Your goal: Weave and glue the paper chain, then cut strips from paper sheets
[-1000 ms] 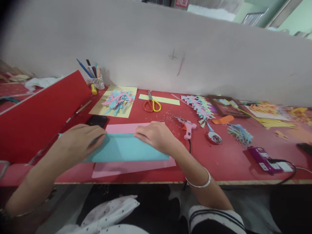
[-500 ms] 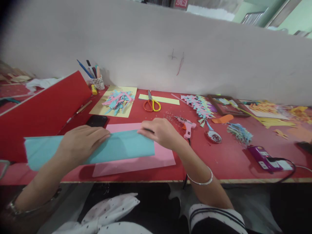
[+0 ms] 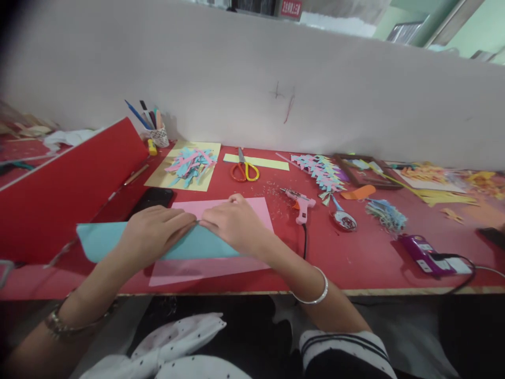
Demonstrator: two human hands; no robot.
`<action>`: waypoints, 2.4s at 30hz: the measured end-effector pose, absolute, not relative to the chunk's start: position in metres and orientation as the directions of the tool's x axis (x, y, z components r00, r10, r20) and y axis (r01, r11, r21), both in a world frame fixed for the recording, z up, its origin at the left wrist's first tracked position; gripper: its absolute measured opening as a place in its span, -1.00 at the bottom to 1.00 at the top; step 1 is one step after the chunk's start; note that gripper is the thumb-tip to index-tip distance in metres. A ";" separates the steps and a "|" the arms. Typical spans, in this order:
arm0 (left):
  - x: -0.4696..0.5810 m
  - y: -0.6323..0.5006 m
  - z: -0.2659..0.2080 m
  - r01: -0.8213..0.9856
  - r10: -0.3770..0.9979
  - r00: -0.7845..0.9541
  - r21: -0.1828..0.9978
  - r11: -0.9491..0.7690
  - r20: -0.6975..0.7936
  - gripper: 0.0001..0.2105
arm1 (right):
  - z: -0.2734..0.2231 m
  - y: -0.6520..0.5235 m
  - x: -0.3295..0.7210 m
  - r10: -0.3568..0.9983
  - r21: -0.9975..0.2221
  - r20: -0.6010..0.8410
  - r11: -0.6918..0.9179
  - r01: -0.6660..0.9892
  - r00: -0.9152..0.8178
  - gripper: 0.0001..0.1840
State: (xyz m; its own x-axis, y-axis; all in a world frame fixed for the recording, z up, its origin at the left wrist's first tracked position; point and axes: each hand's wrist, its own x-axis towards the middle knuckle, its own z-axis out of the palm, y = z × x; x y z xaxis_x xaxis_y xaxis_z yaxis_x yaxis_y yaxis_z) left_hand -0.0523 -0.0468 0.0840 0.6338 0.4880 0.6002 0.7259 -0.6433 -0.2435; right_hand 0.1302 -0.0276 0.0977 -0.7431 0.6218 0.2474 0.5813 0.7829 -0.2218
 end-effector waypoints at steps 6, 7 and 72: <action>-0.065 -0.045 0.069 0.752 0.523 0.608 -0.221 -0.621 0.598 -0.66 | 0.098 -0.022 0.165 0.653 -0.278 0.242 0.756 0.593 -0.718 -0.56; -0.066 -0.045 0.067 0.746 0.536 0.621 -0.222 -0.628 0.572 -0.66 | 0.096 -0.022 0.166 0.656 -0.247 0.240 0.754 0.609 -0.715 -0.56; -0.147 -0.062 -0.037 0.735 0.734 0.678 -0.015 -0.678 0.050 -0.54 | 0.002 0.001 0.132 0.866 -0.035 -0.125 0.484 0.874 -0.484 -0.74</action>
State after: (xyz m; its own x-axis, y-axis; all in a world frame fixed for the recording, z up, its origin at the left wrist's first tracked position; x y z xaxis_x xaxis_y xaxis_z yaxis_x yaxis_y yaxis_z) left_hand -0.1475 -0.0624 -0.0369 0.6776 0.7337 0.0504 0.7351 -0.6778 -0.0154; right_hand 0.1317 0.0012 0.0024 -0.4842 0.8660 -0.1247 0.8745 0.4838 -0.0351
